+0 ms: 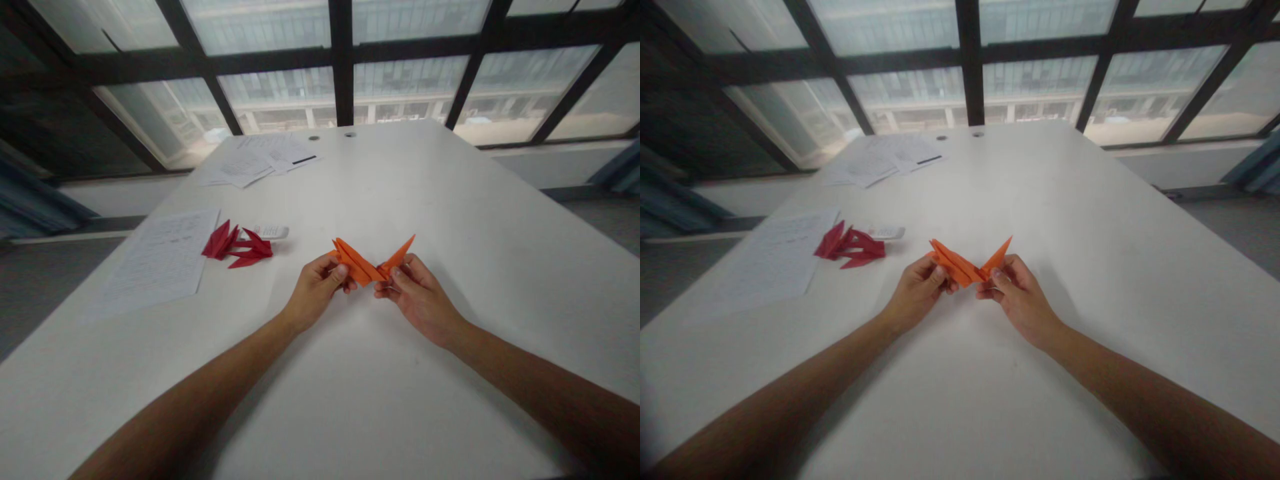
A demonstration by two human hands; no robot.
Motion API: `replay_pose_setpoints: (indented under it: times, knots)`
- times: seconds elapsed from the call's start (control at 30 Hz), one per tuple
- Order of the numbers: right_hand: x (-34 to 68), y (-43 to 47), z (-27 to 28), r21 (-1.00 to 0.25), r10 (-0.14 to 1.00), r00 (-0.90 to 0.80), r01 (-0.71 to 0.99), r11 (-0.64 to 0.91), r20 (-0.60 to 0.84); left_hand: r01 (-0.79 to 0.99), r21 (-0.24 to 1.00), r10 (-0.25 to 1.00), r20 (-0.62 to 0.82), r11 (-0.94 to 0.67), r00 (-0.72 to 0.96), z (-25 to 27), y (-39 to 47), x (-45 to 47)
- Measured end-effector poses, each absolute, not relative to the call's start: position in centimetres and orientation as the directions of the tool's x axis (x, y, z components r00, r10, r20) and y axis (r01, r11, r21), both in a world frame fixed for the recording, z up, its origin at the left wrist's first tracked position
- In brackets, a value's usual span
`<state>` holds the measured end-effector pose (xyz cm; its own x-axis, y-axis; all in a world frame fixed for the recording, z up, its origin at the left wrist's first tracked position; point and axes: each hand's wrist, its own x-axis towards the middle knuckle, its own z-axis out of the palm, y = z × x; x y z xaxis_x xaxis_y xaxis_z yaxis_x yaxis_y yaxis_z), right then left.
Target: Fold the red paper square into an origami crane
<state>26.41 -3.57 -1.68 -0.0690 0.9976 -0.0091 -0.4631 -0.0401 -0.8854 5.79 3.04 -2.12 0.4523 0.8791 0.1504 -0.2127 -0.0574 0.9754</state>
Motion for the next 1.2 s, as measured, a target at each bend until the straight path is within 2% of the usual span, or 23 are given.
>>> replay_pose_setpoints:
  times: [0.17, 0.33, 0.63, 0.83, 0.93, 1.03, 1.2]
  knots:
    - [26.3, -3.5, -1.5, -0.909, 0.993, -0.115, -0.410, -0.072, -0.027, -0.182, 0.981, 0.903, 0.138, -0.068, 0.406, -1.5, 2.5, 6.0]
    - [26.5, -3.5, -1.4, -0.945, 0.980, -0.198, -0.317, -0.075, -0.011, -0.160, 0.984, 0.886, 0.140, -0.076, 0.442, -0.7, 1.9, 6.2]
    - [26.6, -3.2, -1.6, -0.876, 0.998, -0.054, -0.481, -0.050, -0.028, -0.237, 0.970, 0.900, 0.153, -0.057, 0.407, -1.5, 2.6, 5.9]
    - [26.5, -3.0, -1.4, -0.801, 0.992, 0.008, -0.591, -0.098, -0.127, -0.224, 0.971, 0.909, 0.168, -0.085, 0.382, -1.6, 2.6, 5.9]
    - [26.4, -2.9, -1.1, -0.775, 0.988, 0.045, -0.626, -0.085, -0.145, -0.151, 0.972, 0.903, 0.226, -0.182, 0.365, -1.3, 2.3, 5.8]
    - [26.5, -2.8, -1.0, -0.791, 0.989, 0.084, -0.610, -0.045, -0.122, -0.013, 0.933, 0.872, 0.342, -0.361, 0.351, -0.8, 1.8, 5.8]
    - [26.7, -2.8, -1.3, -0.808, 0.990, 0.071, -0.586, -0.059, -0.123, 0.196, 0.697, 0.703, 0.580, -0.690, 0.412, -0.4, 1.1, 5.9]
